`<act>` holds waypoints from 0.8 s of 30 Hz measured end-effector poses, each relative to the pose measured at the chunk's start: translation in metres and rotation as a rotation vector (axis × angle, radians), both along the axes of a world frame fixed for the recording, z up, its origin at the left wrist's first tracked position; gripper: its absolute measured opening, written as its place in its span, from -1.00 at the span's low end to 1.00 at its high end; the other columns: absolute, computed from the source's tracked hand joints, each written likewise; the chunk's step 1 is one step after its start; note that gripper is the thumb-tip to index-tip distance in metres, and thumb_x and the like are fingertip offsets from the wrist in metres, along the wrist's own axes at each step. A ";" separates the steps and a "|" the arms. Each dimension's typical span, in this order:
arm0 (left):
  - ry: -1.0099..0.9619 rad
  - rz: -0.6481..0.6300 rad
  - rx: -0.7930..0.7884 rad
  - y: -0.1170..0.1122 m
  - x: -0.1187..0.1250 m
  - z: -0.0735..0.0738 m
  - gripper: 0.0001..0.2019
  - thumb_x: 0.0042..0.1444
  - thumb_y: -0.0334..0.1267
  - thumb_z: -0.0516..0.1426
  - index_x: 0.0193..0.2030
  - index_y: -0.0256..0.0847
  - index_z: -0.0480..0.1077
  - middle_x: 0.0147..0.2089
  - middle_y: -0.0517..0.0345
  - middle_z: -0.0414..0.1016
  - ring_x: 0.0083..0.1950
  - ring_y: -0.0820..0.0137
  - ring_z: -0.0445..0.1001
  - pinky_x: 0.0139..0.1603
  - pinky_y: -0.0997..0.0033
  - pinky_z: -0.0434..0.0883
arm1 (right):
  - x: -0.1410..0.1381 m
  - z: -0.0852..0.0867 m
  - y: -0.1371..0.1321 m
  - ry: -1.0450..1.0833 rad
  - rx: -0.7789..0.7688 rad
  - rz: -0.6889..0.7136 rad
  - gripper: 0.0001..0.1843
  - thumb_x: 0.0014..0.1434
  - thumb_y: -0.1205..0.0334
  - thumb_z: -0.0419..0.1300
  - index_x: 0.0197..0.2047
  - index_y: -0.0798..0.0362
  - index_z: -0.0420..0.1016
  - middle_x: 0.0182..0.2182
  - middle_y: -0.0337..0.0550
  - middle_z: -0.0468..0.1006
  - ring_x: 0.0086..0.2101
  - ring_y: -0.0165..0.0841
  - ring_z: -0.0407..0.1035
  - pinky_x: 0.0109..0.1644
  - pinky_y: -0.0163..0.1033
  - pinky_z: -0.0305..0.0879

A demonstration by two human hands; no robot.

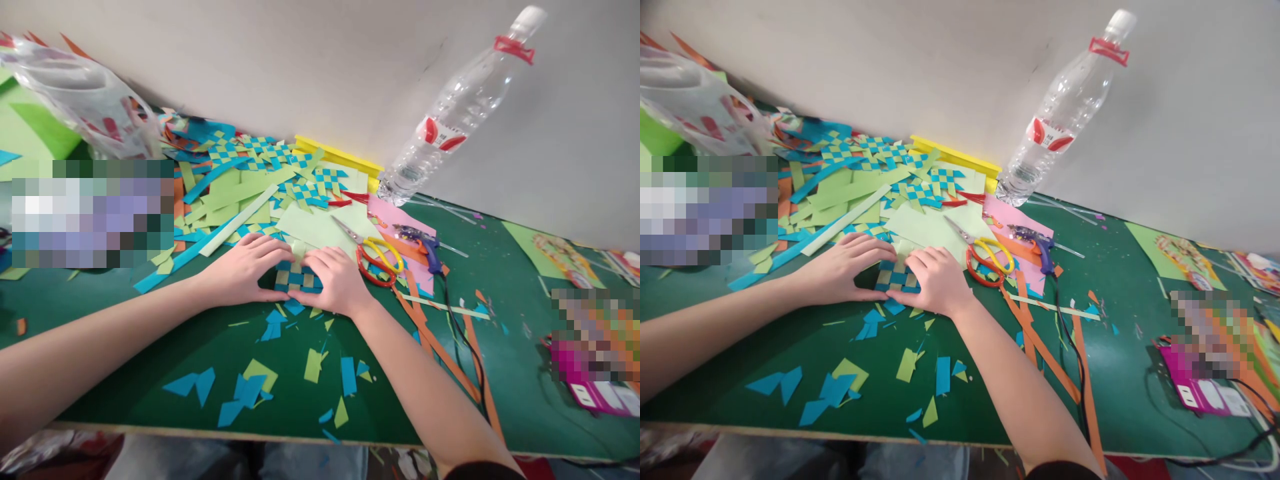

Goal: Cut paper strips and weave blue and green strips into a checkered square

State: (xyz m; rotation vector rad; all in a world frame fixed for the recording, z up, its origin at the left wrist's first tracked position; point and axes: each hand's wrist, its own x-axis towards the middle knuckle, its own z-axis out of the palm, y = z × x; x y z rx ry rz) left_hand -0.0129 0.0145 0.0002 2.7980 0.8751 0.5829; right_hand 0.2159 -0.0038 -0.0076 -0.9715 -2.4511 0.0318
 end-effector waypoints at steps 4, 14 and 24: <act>0.018 0.005 -0.009 0.000 0.000 0.001 -0.47 0.10 0.14 0.15 0.10 -0.13 0.32 0.13 -0.04 0.41 0.13 0.11 0.37 0.14 0.09 0.22 | 0.000 0.001 0.000 -0.024 -0.005 0.010 -0.50 0.18 -0.18 0.12 -0.13 0.11 0.47 -0.21 -0.02 0.58 -0.20 -0.21 0.39 -0.08 -0.10 0.23; 0.011 0.160 0.014 0.003 -0.002 0.001 -0.65 0.31 -0.03 -0.05 -0.01 -0.17 0.41 -0.06 0.01 0.53 0.00 0.16 0.46 0.08 0.10 0.25 | 0.000 0.000 0.001 -0.043 -0.007 0.025 -0.47 0.19 -0.20 0.09 -0.12 0.12 0.49 -0.21 -0.02 0.56 -0.18 -0.21 0.38 -0.04 -0.10 0.20; 0.019 0.282 0.034 0.002 -0.003 0.001 -0.65 0.33 -0.06 -0.10 -0.09 -0.16 0.45 -0.14 0.04 0.55 -0.10 0.23 0.48 0.05 0.13 0.28 | 0.000 0.003 0.001 -0.006 0.089 -0.017 -0.63 0.27 -0.02 0.06 -0.20 0.08 0.53 -0.26 -0.09 0.58 -0.24 -0.29 0.36 -0.01 -0.11 0.15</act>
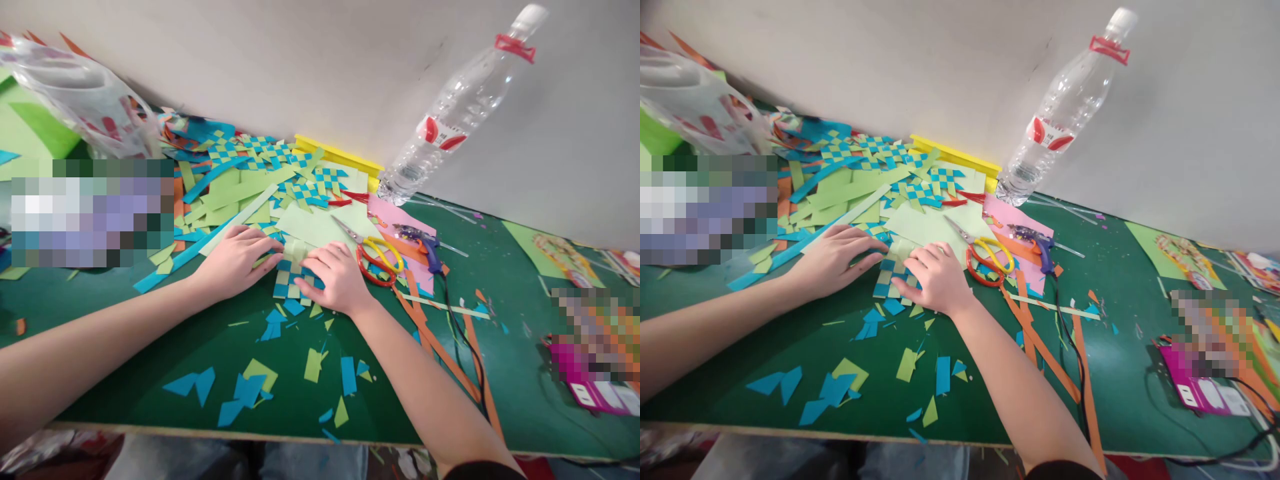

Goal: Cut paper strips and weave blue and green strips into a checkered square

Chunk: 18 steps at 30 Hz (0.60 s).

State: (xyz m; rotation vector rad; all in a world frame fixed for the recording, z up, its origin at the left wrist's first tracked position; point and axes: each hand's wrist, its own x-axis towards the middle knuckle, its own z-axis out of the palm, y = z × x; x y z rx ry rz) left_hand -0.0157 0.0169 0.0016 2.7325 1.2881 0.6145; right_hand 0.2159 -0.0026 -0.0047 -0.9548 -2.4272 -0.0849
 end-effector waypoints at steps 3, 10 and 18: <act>-0.019 -0.006 0.003 0.000 -0.001 0.001 -0.66 0.33 -0.08 -0.09 -0.10 -0.15 0.45 -0.15 0.06 0.56 -0.13 0.25 0.49 0.05 0.14 0.28 | 0.000 -0.002 0.001 -0.028 0.040 -0.034 -0.69 0.32 0.15 0.01 -0.24 0.08 0.54 -0.38 -0.13 0.57 -0.33 -0.32 0.37 -0.12 -0.15 0.17; -0.069 -0.026 -0.044 0.000 0.000 -0.001 -0.66 0.34 -0.09 -0.11 -0.10 -0.15 0.44 -0.12 0.09 0.58 -0.13 0.28 0.51 0.07 0.13 0.26 | 0.000 -0.010 0.001 -0.079 -0.056 0.020 -0.67 0.33 0.18 0.00 -0.23 0.11 0.57 -0.44 -0.16 0.60 -0.42 -0.37 0.43 -0.32 -0.21 0.21; -0.115 -0.033 -0.117 0.001 0.000 -0.002 -0.68 0.35 -0.10 -0.10 -0.10 -0.15 0.43 -0.11 0.11 0.58 -0.10 0.29 0.51 0.05 0.16 0.26 | 0.001 -0.013 0.001 -0.053 -0.124 0.003 -0.69 0.33 0.15 0.01 -0.19 0.07 0.55 -0.36 -0.15 0.63 -0.38 -0.36 0.46 -0.29 -0.25 0.28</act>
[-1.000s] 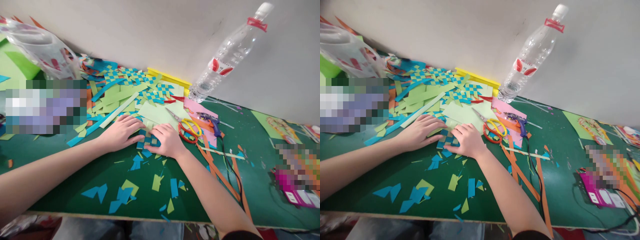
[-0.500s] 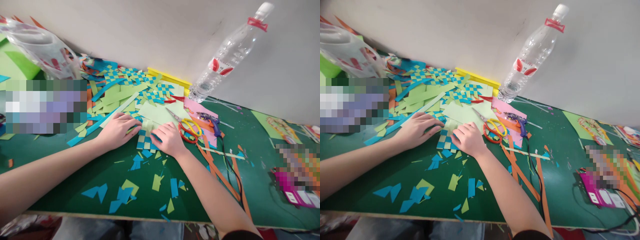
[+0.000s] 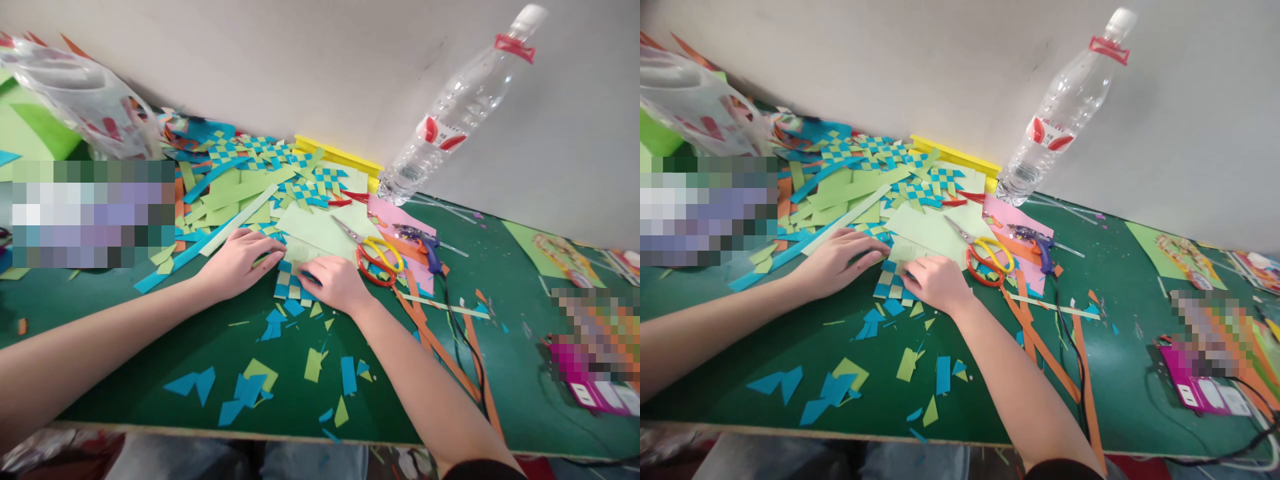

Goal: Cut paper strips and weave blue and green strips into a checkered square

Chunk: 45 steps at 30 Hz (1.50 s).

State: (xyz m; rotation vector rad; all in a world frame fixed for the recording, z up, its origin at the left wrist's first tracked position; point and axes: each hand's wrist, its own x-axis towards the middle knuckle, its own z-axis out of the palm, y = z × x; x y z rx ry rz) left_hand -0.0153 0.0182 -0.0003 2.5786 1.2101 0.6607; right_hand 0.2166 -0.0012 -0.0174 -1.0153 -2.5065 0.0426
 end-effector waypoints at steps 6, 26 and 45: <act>0.063 0.044 0.069 0.001 -0.001 0.000 -0.66 0.33 -0.07 -0.09 0.00 -0.12 0.42 0.01 0.07 0.55 0.06 0.18 0.44 0.10 0.09 0.26 | -0.001 0.001 0.000 -0.006 -0.009 -0.010 -0.71 0.33 0.14 0.03 -0.20 0.08 0.54 -0.37 -0.12 0.63 -0.38 -0.37 0.46 -0.28 -0.26 0.27; 0.174 -0.010 0.098 0.007 0.002 -0.015 -0.56 0.29 0.05 -0.02 0.16 -0.15 0.33 0.24 -0.04 0.31 0.31 0.07 0.16 0.27 -0.01 0.15 | -0.002 0.004 0.000 -0.018 0.005 -0.004 -0.74 0.31 0.17 0.04 -0.21 0.09 0.52 -0.38 -0.16 0.61 -0.37 -0.37 0.46 -0.27 -0.26 0.27; 0.140 0.025 0.151 0.008 -0.002 -0.010 -0.64 0.32 -0.07 -0.07 0.04 -0.09 0.46 0.19 0.03 0.39 0.27 0.10 0.24 0.26 -0.01 0.19 | -0.001 0.002 0.000 -0.027 -0.011 -0.011 -0.72 0.32 0.15 0.03 -0.20 0.09 0.52 -0.35 -0.13 0.63 -0.36 -0.36 0.47 -0.27 -0.26 0.26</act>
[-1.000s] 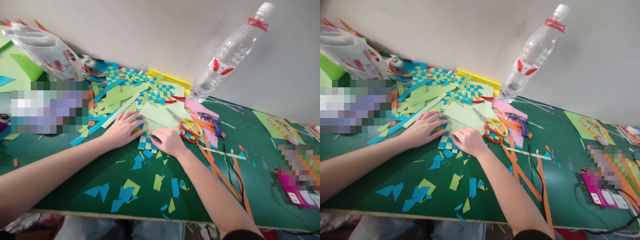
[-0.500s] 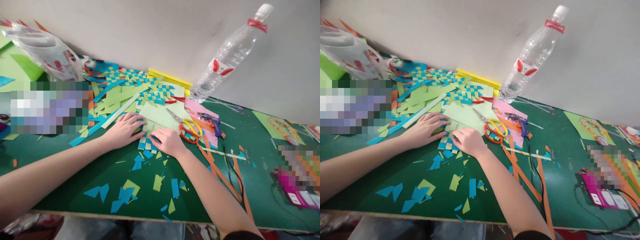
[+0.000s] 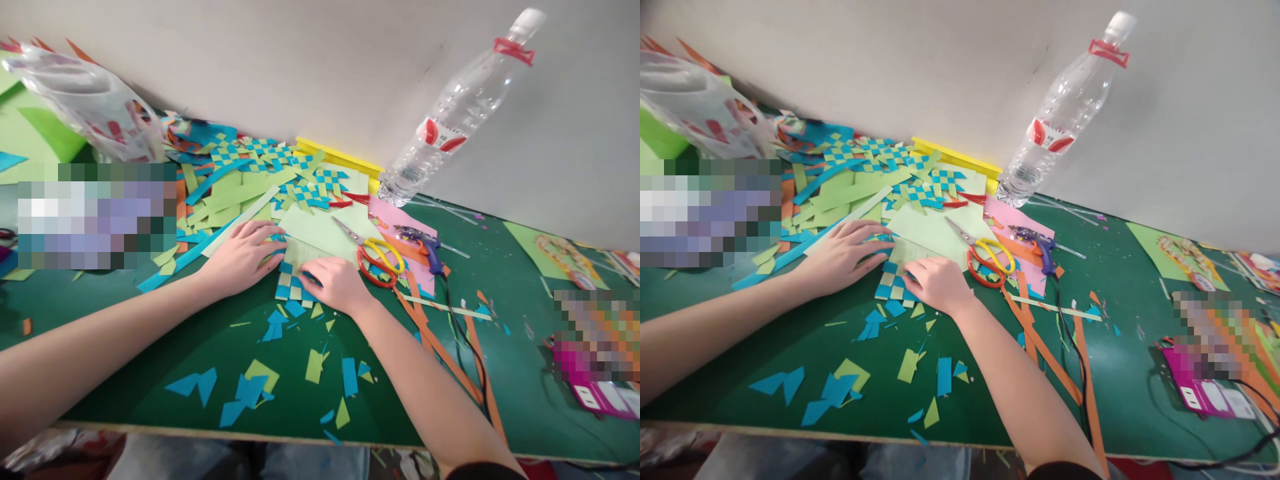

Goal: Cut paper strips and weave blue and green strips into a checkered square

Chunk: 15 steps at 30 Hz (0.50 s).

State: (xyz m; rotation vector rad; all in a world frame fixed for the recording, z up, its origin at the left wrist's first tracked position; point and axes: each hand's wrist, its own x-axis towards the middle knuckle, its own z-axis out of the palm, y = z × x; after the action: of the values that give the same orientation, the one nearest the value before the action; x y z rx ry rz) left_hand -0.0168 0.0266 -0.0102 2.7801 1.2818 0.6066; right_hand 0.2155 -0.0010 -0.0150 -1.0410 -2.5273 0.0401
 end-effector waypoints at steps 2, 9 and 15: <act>0.017 -0.005 -0.010 0.000 0.001 -0.002 -0.62 0.32 -0.05 -0.07 0.09 -0.10 0.43 0.21 0.00 0.37 0.29 0.08 0.22 0.25 -0.02 0.20 | 0.000 0.000 0.000 0.003 0.010 0.004 -0.73 0.32 0.16 0.03 -0.19 0.09 0.52 -0.35 -0.14 0.63 -0.37 -0.36 0.47 -0.27 -0.26 0.26; 0.018 0.000 -0.006 -0.002 0.002 -0.002 -0.60 0.33 -0.08 -0.10 0.06 -0.21 0.43 0.21 -0.06 0.36 0.29 0.07 0.22 0.24 -0.03 0.22 | 0.000 0.000 0.000 0.003 0.010 0.011 -0.72 0.33 0.16 0.02 -0.19 0.09 0.51 -0.35 -0.15 0.63 -0.36 -0.37 0.47 -0.27 -0.26 0.26; -0.003 0.001 -0.019 -0.001 0.000 0.001 -0.63 0.32 -0.08 -0.08 -0.05 -0.14 0.50 0.16 0.03 0.42 0.27 0.10 0.25 0.23 -0.02 0.23 | 0.000 0.000 0.000 0.005 0.007 0.009 -0.71 0.33 0.15 0.02 -0.19 0.09 0.52 -0.34 -0.13 0.63 -0.35 -0.35 0.48 -0.26 -0.26 0.27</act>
State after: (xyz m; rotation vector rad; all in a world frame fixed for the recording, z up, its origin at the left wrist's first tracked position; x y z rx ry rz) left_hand -0.0164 0.0260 -0.0092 2.7623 1.2822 0.5958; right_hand 0.2158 -0.0011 -0.0148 -1.0253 -2.5265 0.0365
